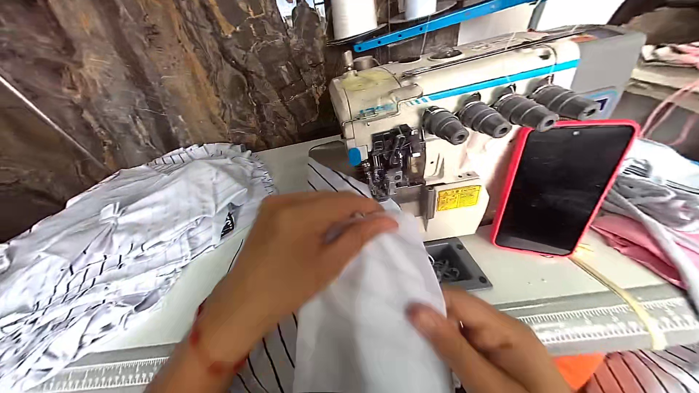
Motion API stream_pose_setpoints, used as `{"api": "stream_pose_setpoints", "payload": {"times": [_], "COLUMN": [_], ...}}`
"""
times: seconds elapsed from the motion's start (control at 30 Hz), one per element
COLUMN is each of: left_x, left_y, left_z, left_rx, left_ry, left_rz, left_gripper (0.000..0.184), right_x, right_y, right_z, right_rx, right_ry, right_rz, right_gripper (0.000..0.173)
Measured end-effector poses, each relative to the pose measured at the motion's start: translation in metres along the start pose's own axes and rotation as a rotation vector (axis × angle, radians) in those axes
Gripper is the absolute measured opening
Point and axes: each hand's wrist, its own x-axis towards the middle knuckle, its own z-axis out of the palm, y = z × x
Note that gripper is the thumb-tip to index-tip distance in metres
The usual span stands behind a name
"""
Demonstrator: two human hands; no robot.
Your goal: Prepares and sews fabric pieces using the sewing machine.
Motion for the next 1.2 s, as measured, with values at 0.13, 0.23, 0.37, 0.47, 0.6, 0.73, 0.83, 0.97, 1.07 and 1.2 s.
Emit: {"api": "stream_pose_setpoints", "payload": {"times": [0.13,0.23,0.37,0.47,0.6,0.73,0.83,0.97,1.07,1.2], "left_x": [0.006,0.001,-0.001,-0.002,-0.003,-0.004,-0.004,-0.003,-0.003,-0.002], "left_y": [-0.041,-0.050,-0.052,-0.051,-0.049,-0.048,-0.048,-0.047,-0.047,-0.048], "left_z": [0.041,0.052,0.056,0.056,0.055,0.054,0.054,0.054,0.054,0.053], "left_rx": [0.001,0.025,0.025,0.018,0.025,0.050,0.060,0.085,0.098,0.090], "left_ry": [-0.087,-0.126,-0.132,-0.129,-0.120,-0.110,-0.118,-0.124,-0.139,-0.151], "left_rz": [-0.035,-0.109,-0.142,-0.136,-0.125,-0.115,-0.118,-0.091,-0.063,-0.042], "left_gripper": [0.018,0.019,0.020,0.020,0.020,0.020,0.020,0.018,0.017,0.016], "right_x": [0.010,0.010,0.009,0.001,-0.005,-0.006,-0.006,-0.007,-0.006,-0.006], "right_y": [0.045,0.064,0.071,0.060,0.054,0.052,0.050,0.052,0.054,0.053], "right_z": [-0.004,-0.009,-0.015,-0.015,-0.014,-0.013,-0.012,-0.012,-0.012,-0.013], "right_rx": [-0.264,-0.422,-0.394,-0.267,-0.168,-0.095,-0.027,0.008,0.006,0.019], "right_ry": [0.174,0.246,0.281,0.223,0.217,0.221,0.220,0.223,0.225,0.223], "right_rz": [0.023,-0.110,-0.156,-0.051,-0.011,0.019,0.057,0.090,0.108,0.126], "right_gripper": [0.027,0.031,0.023,0.016,0.008,0.007,0.009,0.009,0.010,0.009]}}
